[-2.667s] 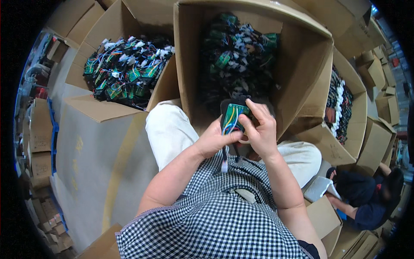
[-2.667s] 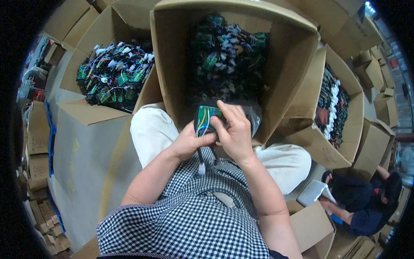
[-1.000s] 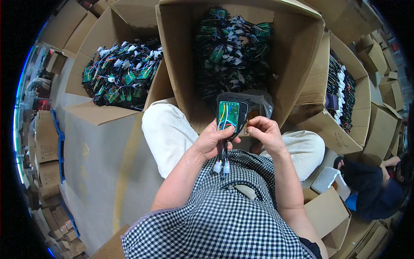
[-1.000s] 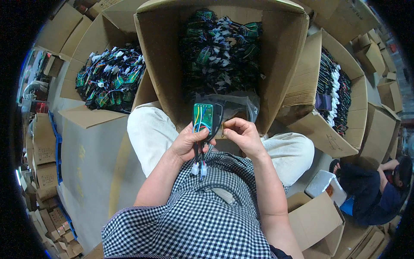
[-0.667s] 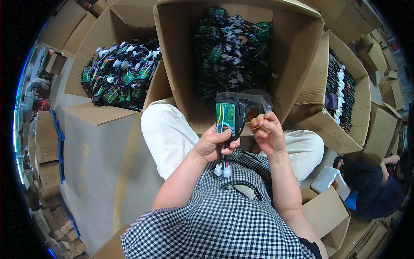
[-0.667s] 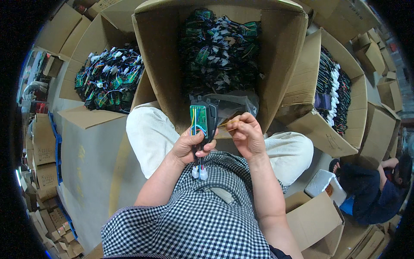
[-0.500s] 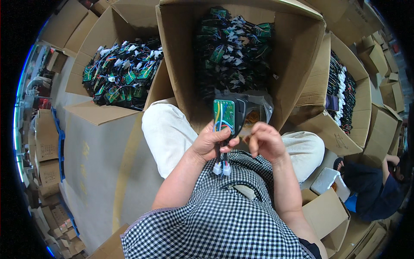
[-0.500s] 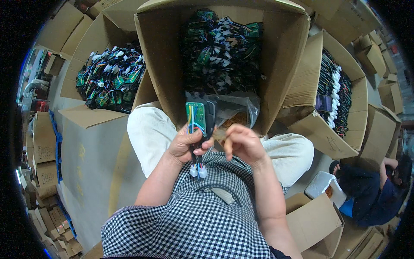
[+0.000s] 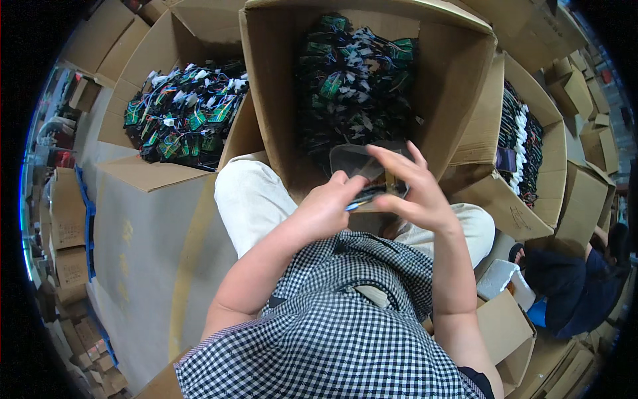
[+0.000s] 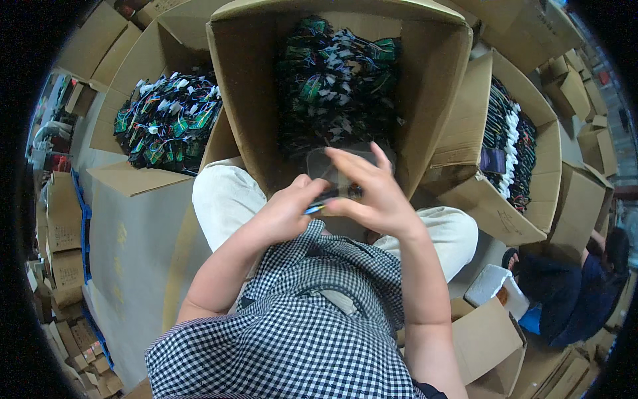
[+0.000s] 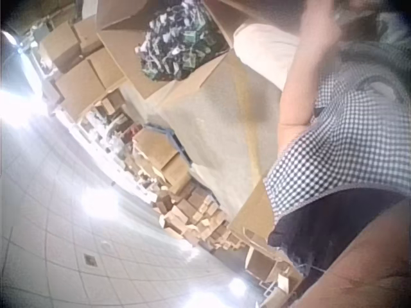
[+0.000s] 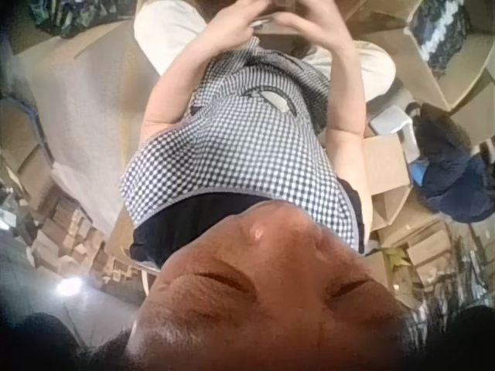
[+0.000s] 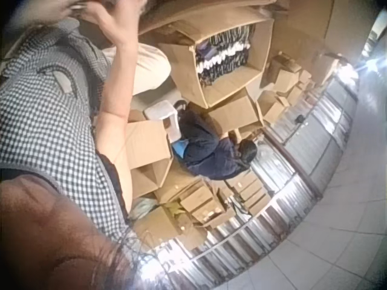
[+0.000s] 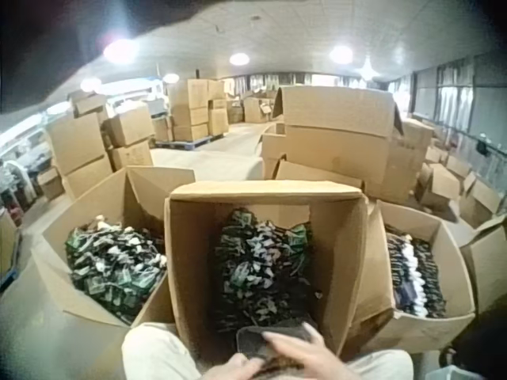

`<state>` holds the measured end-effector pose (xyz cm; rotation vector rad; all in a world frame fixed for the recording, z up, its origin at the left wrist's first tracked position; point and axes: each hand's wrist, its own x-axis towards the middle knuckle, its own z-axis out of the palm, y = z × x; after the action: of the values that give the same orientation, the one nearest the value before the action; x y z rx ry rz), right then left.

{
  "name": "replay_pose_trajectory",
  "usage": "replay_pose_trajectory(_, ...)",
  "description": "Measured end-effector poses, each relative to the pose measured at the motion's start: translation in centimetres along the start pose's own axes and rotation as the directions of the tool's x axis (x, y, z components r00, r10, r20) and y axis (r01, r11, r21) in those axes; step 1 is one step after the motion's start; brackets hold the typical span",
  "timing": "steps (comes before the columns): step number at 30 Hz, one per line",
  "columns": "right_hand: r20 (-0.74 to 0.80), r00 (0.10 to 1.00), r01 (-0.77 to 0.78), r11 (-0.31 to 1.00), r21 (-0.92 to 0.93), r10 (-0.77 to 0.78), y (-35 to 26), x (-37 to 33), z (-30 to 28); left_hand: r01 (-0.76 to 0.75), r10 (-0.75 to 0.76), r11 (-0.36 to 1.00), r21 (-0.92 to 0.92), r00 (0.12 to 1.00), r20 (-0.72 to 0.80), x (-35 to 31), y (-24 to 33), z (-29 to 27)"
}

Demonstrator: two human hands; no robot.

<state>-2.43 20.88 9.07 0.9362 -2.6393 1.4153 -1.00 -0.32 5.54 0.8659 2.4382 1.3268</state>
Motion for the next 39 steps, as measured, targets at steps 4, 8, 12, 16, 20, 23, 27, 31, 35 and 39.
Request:
replay_pose_trajectory(4, 0.357, 0.838, -0.526, 0.784, 0.329, 0.413, 4.2, 2.8, 2.4, 0.022, -0.212, 0.856, 0.516, 0.926, 0.312, 0.6, 2.8, 0.1)
replay_pose_trajectory(8, 0.216, 0.864, -0.303, 0.129, 0.944, 0.455, 7.5, -1.5, 2.1, 0.308, -0.364, 0.391, -0.867, 0.917, 0.162, -1.9, 1.9, -2.3)
replay_pose_trajectory(12, -0.128, 0.927, -0.076, 0.510, 0.857, 0.353, 3.6, -1.6, 3.1, 0.207, -0.456, -0.067, -0.976, 0.864, 0.214, -2.6, 0.2, -0.8)
replay_pose_trajectory(16, 0.250, 0.966, 0.035, 0.993, 0.111, -0.062, 2.1, 0.9, 0.0, 0.509, -0.386, 0.409, -0.757, 0.849, 0.362, -2.5, 0.5, -1.4)
replay_pose_trajectory(20, 0.184, 0.952, -0.304, 0.666, 0.681, 0.246, 4.0, -0.2, -0.5, 0.345, -0.262, 0.911, -0.227, 0.908, 0.327, -3.1, -0.9, -2.3)
replay_pose_trajectory(23, -0.275, 0.769, -0.214, 0.638, 0.740, 0.577, 6.0, -1.8, -2.3, 0.707, -0.761, 0.452, -0.545, 0.624, 0.178, -3.4, 0.8, -9.3)
replay_pose_trajectory(27, -0.170, 0.606, -0.370, 0.465, 0.804, 0.777, 8.9, -3.9, -0.7, -0.567, -0.208, -0.061, -0.821, 0.812, -0.545, -5.8, -5.5, -16.7)
replay_pose_trajectory(31, -0.081, 0.638, -0.484, 0.480, 0.732, 0.766, 9.9, -1.8, 2.3, -0.452, -0.325, -0.005, -0.892, 0.844, -0.426, -2.5, -6.5, -15.6)
replay_pose_trajectory(35, -0.118, 0.755, -0.525, 0.703, 0.481, 0.645, 11.7, 2.6, 7.0, -0.288, -0.054, 0.048, -0.957, 0.956, -0.290, 2.1, -8.7, -13.2)
replay_pose_trajectory(39, 0.024, 0.888, -0.452, 0.882, -0.134, 0.458, 12.8, 8.5, 11.9, -0.052, -0.260, 0.268, -0.962, 0.958, -0.124, 5.0, -10.8, -11.7)
